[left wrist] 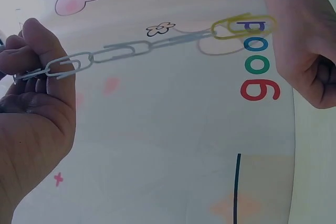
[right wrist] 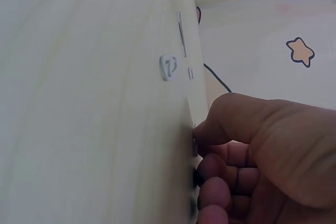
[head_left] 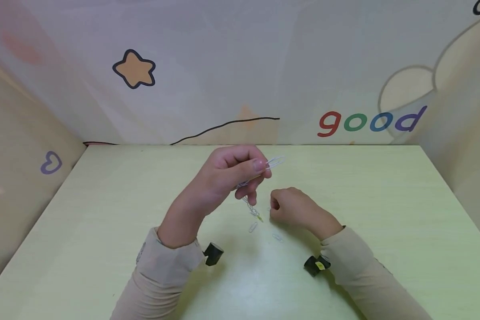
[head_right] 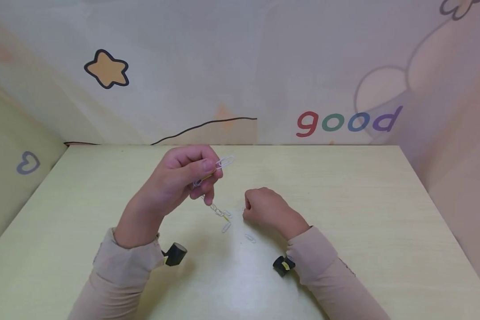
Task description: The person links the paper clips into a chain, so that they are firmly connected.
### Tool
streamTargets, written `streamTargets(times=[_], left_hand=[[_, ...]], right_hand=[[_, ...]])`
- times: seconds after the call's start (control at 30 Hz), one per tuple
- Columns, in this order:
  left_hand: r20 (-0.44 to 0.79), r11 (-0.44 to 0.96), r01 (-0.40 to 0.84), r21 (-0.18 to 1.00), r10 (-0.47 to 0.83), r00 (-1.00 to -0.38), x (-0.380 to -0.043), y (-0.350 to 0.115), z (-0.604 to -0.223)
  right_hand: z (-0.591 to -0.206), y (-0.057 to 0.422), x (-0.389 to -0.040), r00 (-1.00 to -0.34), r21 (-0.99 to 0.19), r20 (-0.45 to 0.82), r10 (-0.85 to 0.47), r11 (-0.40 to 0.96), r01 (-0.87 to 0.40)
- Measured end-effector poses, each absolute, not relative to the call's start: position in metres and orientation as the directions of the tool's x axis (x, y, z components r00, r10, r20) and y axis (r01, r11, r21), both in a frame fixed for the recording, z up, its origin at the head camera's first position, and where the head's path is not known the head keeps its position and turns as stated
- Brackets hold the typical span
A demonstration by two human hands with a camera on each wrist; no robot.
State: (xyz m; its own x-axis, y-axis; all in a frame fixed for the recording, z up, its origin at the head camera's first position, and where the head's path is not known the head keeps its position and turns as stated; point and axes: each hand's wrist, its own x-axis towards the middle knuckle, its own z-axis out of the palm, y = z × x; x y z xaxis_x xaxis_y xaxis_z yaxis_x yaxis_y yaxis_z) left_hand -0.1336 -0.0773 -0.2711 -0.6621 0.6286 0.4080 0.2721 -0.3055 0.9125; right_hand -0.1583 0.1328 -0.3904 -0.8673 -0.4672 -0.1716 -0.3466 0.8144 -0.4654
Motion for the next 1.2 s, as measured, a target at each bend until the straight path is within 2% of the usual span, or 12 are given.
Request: streamTargets(times=[0.3, 0.6, 0.73, 0.97, 1.1, 1.2], left_hand=[[0.407, -0.309, 0.268, 0.913, 0.637, -0.654, -0.131, -0.075, -0.270], [0.383, -0.288, 0.254, 0.923, 0.644, -0.662, -0.131, -0.074, -0.271], [0.383, -0.288, 0.253, 0.923, 0.640, -0.666, -0.131, -0.075, -0.272], [0.384, -0.281, 0.263, 0.923, 0.632, -0.673, -0.130, -0.077, -0.273], [0.388, -0.282, 0.268, 0.921, 0.632, -0.671, -0.131, -0.077, -0.272], [0.392, -0.285, 0.270, 0.920, 0.633, -0.667, -0.131, -0.077, -0.271]], right_hand=[[-0.393, 0.135, -0.161, -0.862, -0.500, -0.209, -0.463, 0.808, -0.312], [-0.393, 0.137, -0.158, -0.838, -0.507, -0.211, -0.504, 0.789, -0.347], [-0.395, 0.142, -0.160, -0.836, -0.567, -0.201, -0.510, 0.756, -0.326], [-0.393, 0.154, -0.165, -0.820, -0.697, -0.275, -0.502, 0.692, -0.190], [-0.393, 0.153, -0.165, -0.811, -0.687, -0.255, -0.527, 0.689, -0.232], [-0.394, 0.151, -0.164, -0.796, -0.658, -0.212, -0.566, 0.686, -0.312]])
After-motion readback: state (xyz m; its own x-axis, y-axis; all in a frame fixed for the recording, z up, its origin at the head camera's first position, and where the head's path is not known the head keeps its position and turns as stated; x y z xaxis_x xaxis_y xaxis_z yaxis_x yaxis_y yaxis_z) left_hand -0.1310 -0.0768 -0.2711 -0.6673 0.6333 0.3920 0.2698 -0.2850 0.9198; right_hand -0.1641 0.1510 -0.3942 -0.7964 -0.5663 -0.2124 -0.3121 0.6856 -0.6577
